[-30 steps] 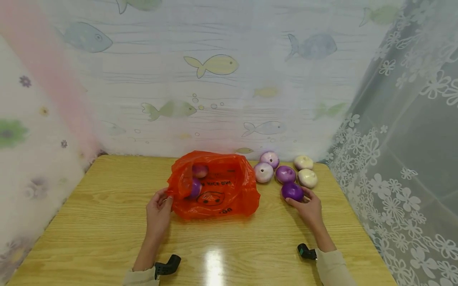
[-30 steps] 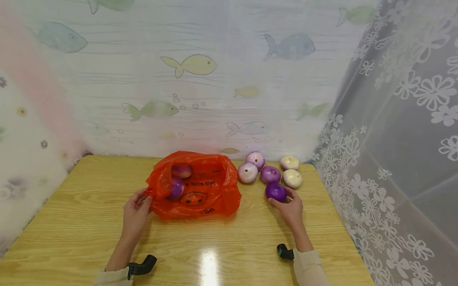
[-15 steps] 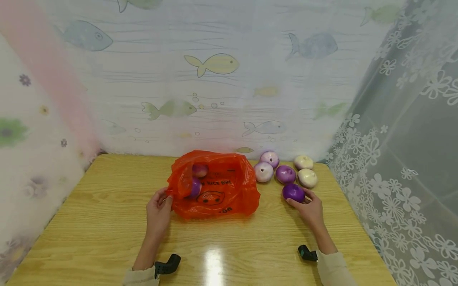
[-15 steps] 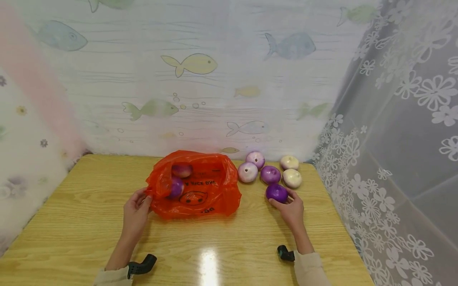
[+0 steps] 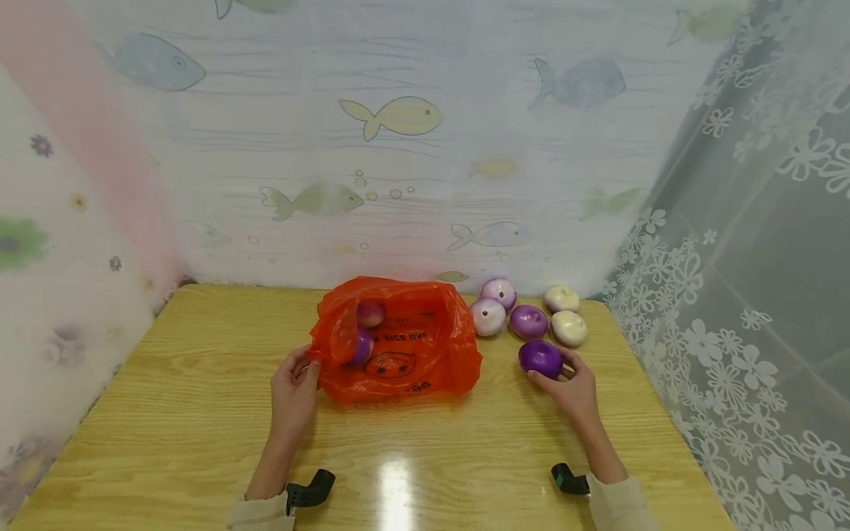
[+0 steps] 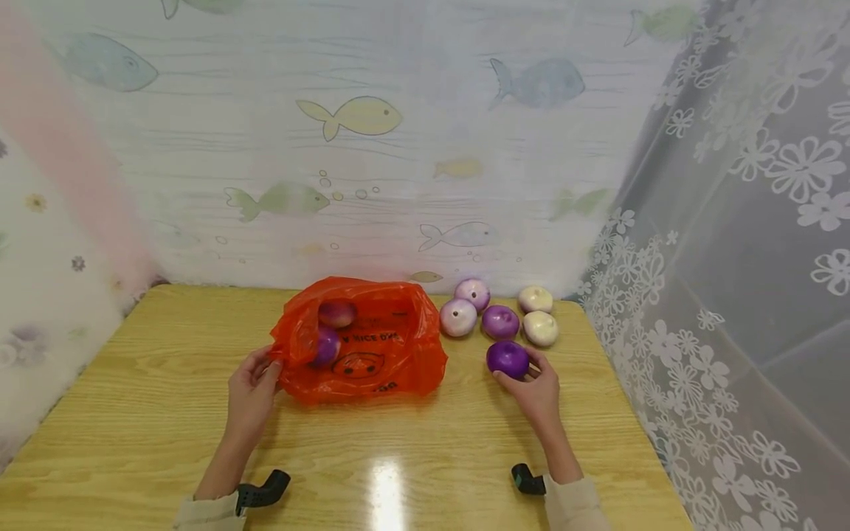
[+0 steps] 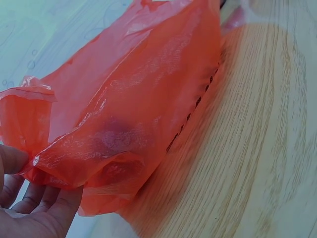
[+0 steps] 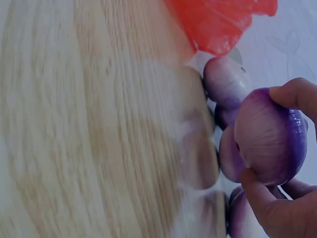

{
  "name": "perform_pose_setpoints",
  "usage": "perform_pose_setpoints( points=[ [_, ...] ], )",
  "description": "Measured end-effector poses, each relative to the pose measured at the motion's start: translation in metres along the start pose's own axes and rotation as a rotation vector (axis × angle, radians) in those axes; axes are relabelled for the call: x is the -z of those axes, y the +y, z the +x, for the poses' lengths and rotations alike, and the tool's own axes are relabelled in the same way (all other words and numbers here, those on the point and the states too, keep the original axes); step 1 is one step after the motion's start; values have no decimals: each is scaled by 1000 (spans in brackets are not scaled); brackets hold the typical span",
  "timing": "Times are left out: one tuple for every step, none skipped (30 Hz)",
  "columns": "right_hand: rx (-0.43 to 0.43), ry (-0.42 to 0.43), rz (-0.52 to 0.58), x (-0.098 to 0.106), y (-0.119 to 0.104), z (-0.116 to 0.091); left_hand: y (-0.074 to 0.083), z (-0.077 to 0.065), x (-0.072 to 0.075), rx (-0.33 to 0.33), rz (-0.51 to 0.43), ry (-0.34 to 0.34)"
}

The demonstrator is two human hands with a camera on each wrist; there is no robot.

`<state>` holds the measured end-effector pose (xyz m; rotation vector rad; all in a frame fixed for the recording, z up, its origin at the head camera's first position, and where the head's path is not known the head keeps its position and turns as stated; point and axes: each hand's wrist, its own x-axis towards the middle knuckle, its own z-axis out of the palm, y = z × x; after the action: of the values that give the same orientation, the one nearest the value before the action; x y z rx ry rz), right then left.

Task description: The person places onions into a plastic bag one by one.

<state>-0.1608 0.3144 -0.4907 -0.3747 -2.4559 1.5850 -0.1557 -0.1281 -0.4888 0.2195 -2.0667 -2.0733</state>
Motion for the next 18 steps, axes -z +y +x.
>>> perform_pose_setpoints(
  points=[
    [4,0,9,-1,-2,-2,0,0,0,2,-1,-2],
    [8,-2,16,-1,-4,-3,0,0,0,4,-3,-1],
    [12,-4,24,-2,-6,-4,1,0,0,6,-2,-2],
    [16,-7,33,-2,-7,-5,1,0,0,7,-1,-3],
    [16,-10,45,-3,-10,-7,1,0,0,8,0,-5],
    [18,-15,57,-4,-12,-8,1,0,0,8,1,-4],
    [20,-20,66,-4,-14,-9,1,0,1,9,3,-5],
    [21,-27,74,-5,-16,-11,1,0,1,8,2,-7],
    [24,-32,81,-6,-18,-12,1,0,1,8,3,-9],
    [28,-38,88,-7,-20,-14,1,0,1,8,0,-10],
    [33,-44,97,-7,-22,-16,1,0,1,8,-3,-11],
    [39,-50,103,-8,-24,-17,1,0,1,8,-3,-11],
    [47,-55,107,-9,-25,-19,0,0,1,8,-5,-12],
    [58,-60,111,-10,-27,-20,1,0,1,7,-5,-11],
    [69,-65,115,-11,-29,-22,1,0,1,6,-5,-12],
    [77,-70,120,-11,-31,-24,1,0,0,5,-5,-13],
    [84,-75,120,-12,-32,-26,1,0,0,3,-3,-14],
    [89,-80,121,-13,-35,-28,1,0,0,2,-2,-16]
  ],
)
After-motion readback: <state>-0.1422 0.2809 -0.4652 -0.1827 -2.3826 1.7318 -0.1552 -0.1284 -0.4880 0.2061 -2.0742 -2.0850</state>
